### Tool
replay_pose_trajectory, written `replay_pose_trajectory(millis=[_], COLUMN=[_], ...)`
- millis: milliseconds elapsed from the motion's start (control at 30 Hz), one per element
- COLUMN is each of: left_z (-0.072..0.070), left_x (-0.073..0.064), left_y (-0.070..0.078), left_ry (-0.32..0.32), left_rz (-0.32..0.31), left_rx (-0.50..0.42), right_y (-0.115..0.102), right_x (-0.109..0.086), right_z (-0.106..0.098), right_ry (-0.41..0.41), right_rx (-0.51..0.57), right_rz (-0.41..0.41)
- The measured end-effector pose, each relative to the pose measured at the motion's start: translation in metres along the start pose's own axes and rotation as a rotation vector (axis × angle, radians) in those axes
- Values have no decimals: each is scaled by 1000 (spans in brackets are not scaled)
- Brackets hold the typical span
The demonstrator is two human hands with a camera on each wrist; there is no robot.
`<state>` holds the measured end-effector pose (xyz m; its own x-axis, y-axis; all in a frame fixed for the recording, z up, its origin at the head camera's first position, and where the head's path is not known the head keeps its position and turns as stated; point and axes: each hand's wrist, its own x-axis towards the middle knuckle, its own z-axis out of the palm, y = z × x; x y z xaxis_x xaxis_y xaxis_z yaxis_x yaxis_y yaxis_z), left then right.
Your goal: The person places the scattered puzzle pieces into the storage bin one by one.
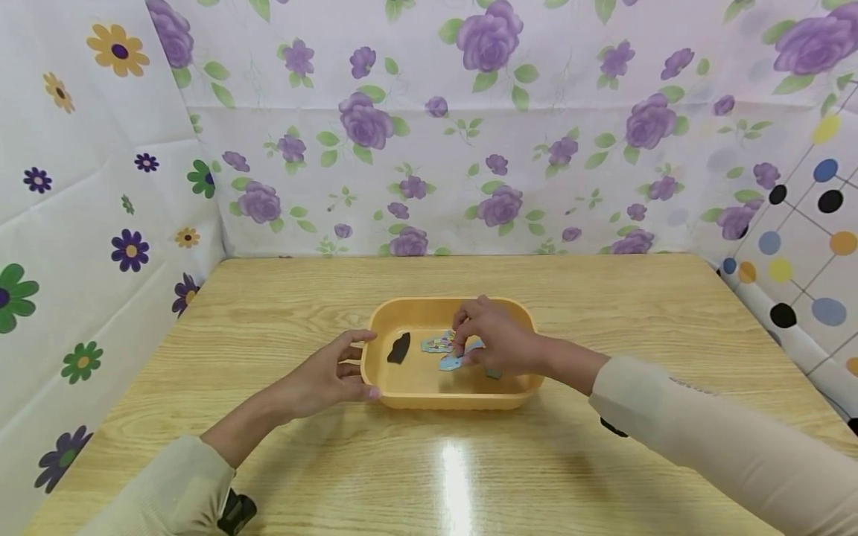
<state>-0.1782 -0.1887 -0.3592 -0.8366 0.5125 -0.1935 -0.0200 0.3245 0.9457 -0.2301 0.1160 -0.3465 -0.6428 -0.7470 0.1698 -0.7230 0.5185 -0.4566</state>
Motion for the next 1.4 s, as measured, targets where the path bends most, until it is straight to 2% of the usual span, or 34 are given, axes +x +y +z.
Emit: replay_pose_trajectory(millis=[233, 400, 700, 933, 1400], left_z=[0, 0, 0, 0, 0], left_x=[1, 1, 0, -1, 0], left_y=[-1, -2, 2, 1, 0], left_ry=[-2, -4, -4, -8, -3], left_rz=[2, 4, 1, 1, -1], left_rx=[-3, -9, -3, -9, 0], right_y=[-13, -15, -2, 7, 15], right_x=[5, 3, -8, -15, -24], right_z=[10, 14, -1, -7, -18], right_ry=[-18, -46, -8, 29, 59], right_rx=[-8, 10, 110, 102, 151], right_rz=[7, 12, 82, 114, 149])
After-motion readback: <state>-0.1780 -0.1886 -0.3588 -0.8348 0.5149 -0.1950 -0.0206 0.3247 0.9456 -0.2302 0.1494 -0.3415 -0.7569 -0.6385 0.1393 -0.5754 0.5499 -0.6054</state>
